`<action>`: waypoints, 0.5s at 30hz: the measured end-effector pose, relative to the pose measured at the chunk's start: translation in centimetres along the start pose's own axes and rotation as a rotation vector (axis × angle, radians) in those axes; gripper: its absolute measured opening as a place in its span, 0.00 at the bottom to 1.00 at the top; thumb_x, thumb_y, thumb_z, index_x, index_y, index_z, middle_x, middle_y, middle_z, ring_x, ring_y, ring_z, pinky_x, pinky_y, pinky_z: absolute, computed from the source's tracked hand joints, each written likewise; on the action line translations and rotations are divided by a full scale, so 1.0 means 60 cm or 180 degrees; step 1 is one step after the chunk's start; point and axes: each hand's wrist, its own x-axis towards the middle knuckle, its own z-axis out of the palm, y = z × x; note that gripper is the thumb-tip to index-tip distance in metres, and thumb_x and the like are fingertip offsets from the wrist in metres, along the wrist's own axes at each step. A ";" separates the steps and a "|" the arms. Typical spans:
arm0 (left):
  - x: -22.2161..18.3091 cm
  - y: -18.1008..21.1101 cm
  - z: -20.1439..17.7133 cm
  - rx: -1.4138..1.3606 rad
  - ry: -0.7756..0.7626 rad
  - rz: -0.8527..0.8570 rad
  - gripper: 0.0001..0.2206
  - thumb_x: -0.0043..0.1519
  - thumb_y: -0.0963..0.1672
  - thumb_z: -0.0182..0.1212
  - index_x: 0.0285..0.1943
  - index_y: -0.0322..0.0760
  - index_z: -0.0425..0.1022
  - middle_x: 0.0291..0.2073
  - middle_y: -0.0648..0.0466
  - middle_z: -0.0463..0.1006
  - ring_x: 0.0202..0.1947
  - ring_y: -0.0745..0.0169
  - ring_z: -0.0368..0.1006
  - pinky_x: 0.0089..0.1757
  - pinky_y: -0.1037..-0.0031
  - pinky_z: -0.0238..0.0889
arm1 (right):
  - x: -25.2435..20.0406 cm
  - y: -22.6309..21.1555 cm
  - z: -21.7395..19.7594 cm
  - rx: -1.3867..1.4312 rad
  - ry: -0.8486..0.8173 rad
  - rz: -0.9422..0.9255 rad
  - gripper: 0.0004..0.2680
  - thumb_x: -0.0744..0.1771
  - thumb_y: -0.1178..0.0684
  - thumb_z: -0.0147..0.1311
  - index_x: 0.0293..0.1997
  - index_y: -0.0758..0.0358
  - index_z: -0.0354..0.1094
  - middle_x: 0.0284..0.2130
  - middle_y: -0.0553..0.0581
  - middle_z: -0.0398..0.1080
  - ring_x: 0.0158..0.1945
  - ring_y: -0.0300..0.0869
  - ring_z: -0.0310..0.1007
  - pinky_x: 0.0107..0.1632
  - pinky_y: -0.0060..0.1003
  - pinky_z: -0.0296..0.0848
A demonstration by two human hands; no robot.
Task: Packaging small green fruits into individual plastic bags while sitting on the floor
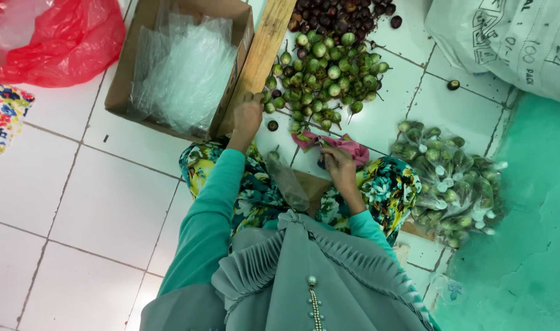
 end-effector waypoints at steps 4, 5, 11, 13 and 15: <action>0.040 0.010 0.065 0.0872 -0.0183 -0.0163 0.14 0.63 0.46 0.66 0.55 0.44 0.71 0.47 0.49 0.75 0.49 0.53 0.74 0.42 0.67 0.76 | -0.027 0.082 -0.012 -0.1680 -0.0670 0.0755 0.17 0.68 0.51 0.60 0.65 0.41 0.70 0.62 0.66 0.59 0.67 0.69 0.54 0.58 0.75 0.61; 0.045 0.004 0.088 0.1032 0.0021 -0.0261 0.12 0.64 0.46 0.64 0.53 0.43 0.71 0.44 0.51 0.75 0.47 0.55 0.75 0.41 0.68 0.76 | -0.023 0.074 -0.013 -0.1827 -0.0935 0.0964 0.21 0.67 0.47 0.62 0.69 0.37 0.65 0.68 0.67 0.51 0.71 0.71 0.48 0.60 0.78 0.59; 0.070 -0.009 0.133 0.1363 0.0539 -0.0140 0.06 0.64 0.46 0.59 0.45 0.43 0.73 0.37 0.54 0.72 0.36 0.60 0.73 0.33 0.70 0.74 | -0.029 0.129 0.032 -0.2172 -0.1647 0.1568 0.28 0.66 0.47 0.63 0.75 0.31 0.54 0.77 0.63 0.33 0.78 0.66 0.31 0.65 0.76 0.59; 0.070 -0.020 0.143 0.1449 0.0649 0.0086 0.05 0.65 0.46 0.58 0.43 0.43 0.73 0.35 0.54 0.70 0.33 0.61 0.71 0.31 0.72 0.71 | -0.048 0.189 0.050 -0.2183 -0.1700 0.1576 0.28 0.66 0.49 0.62 0.76 0.33 0.52 0.78 0.63 0.31 0.78 0.67 0.29 0.64 0.76 0.61; 0.085 -0.030 0.159 0.1234 -0.0433 -0.0157 0.10 0.66 0.45 0.57 0.53 0.39 0.72 0.45 0.49 0.73 0.46 0.52 0.73 0.38 0.61 0.73 | -0.070 0.294 0.072 -0.2400 -0.1319 0.1149 0.23 0.63 0.56 0.64 0.65 0.40 0.68 0.74 0.59 0.43 0.75 0.65 0.42 0.57 0.66 0.73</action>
